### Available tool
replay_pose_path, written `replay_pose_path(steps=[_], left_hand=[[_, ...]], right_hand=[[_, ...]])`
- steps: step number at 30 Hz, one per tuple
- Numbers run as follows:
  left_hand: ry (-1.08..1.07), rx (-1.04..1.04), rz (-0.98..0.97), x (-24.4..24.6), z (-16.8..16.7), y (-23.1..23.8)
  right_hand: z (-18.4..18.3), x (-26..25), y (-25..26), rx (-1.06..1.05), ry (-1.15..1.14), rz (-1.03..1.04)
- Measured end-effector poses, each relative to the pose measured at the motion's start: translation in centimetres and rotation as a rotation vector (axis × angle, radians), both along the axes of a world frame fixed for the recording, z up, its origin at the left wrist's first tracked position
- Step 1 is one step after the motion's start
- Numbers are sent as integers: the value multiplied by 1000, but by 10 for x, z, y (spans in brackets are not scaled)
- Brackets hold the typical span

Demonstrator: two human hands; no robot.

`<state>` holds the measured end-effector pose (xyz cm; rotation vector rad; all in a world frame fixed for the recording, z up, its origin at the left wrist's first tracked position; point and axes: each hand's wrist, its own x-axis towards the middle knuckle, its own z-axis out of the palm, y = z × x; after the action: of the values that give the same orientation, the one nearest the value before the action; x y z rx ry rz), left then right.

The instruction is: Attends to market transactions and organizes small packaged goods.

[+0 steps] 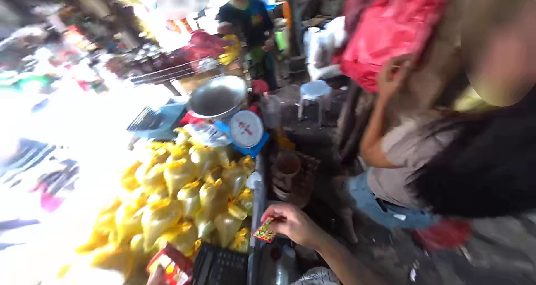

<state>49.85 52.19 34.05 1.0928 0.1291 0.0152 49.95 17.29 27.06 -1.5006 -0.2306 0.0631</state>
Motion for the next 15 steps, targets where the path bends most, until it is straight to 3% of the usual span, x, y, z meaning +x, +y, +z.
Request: replay_pose_path(steps=[4,8,15], left_hand=[[64,-53,215,-14,0,17],[77,-143,465,-38,10,41],[-70,-153,847,-104,7,90]], right_hand=[[3,6,19,-27,-17,62],[0,15,37,77,-20,161],[3,35,72,7,33,406]])
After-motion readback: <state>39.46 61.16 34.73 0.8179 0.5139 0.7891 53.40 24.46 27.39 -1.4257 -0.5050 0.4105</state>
